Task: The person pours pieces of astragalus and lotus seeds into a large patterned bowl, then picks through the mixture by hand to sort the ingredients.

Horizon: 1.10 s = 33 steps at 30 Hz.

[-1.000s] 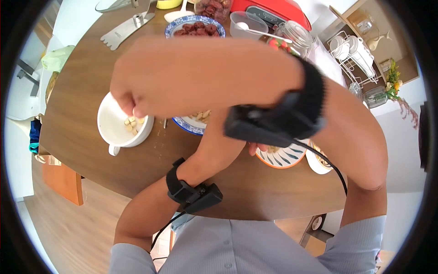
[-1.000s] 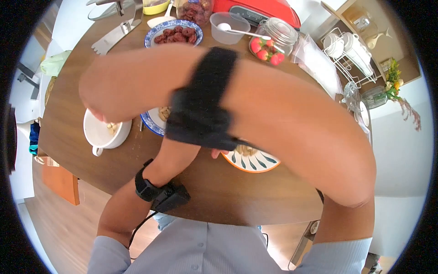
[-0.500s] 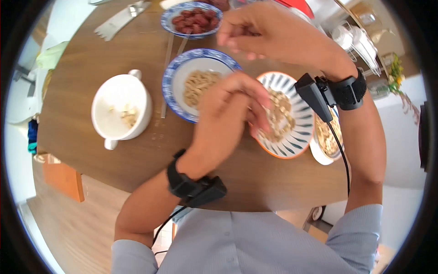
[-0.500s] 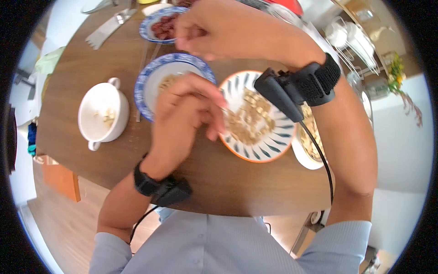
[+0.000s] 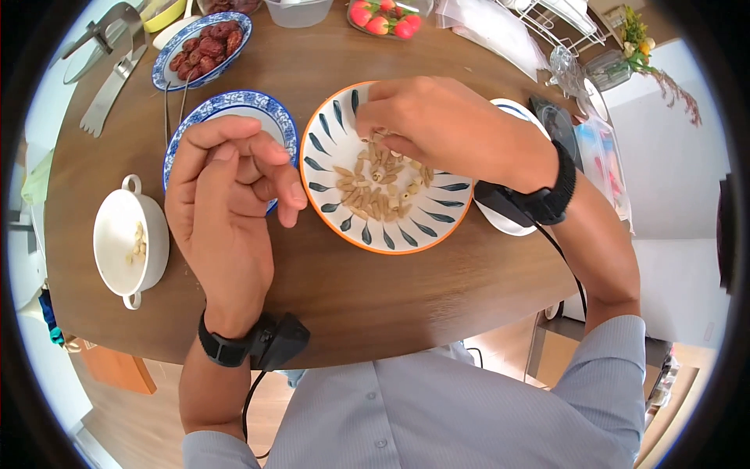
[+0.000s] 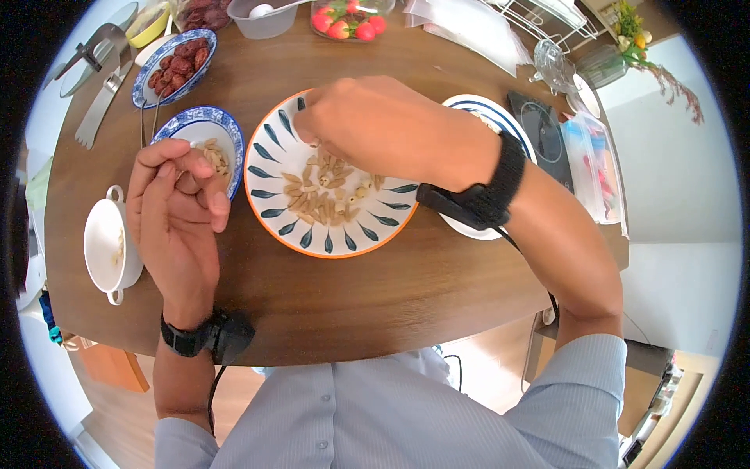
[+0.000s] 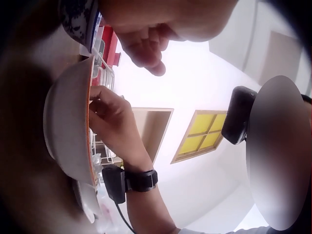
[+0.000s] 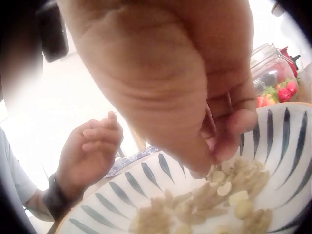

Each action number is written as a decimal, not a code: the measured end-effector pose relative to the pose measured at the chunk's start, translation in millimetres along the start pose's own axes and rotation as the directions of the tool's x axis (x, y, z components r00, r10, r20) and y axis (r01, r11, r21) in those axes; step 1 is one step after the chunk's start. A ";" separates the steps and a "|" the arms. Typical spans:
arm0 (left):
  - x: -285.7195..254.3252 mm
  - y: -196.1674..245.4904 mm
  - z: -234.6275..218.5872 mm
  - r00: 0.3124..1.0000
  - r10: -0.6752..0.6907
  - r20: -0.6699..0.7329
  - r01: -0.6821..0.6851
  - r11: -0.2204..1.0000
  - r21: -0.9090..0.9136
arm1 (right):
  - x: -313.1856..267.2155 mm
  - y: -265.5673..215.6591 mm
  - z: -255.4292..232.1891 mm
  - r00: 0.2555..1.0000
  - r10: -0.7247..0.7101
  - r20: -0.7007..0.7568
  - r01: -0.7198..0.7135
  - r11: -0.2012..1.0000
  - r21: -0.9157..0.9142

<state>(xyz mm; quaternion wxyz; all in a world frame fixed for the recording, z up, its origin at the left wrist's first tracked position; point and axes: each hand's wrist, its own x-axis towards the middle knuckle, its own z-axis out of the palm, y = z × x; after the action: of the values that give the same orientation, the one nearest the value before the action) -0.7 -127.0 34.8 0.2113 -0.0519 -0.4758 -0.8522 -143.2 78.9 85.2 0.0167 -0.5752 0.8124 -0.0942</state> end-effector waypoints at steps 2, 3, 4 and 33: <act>1.1 -0.7 -1.2 1.000 0.000 0.004 0.000 1.000 0.021 | 6.8 0.2 6.0 1.000 -0.011 -0.023 0.010 0.997 -0.071; 1.8 -0.4 -1.6 1.000 0.005 0.003 -0.005 1.000 0.024 | 10.2 0.7 9.4 0.999 -0.045 0.001 0.045 0.995 -0.088; 2.4 0.4 -2.7 1.000 0.013 0.000 -0.013 1.000 0.027 | 13.4 0.8 12.0 0.996 -0.081 0.026 0.083 0.991 -0.105; 2.1 2.8 -1.7 1.000 -0.002 0.011 0.002 1.000 -0.016 | -7.1 -22.2 0.4 0.976 -0.106 0.189 0.104 0.994 0.023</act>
<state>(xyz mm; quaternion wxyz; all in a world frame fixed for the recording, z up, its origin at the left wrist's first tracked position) -1.3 -130.3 36.7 0.2075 -0.0579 -0.4702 -0.8558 -120.0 78.4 88.0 0.0927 -0.6237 0.7749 -0.0450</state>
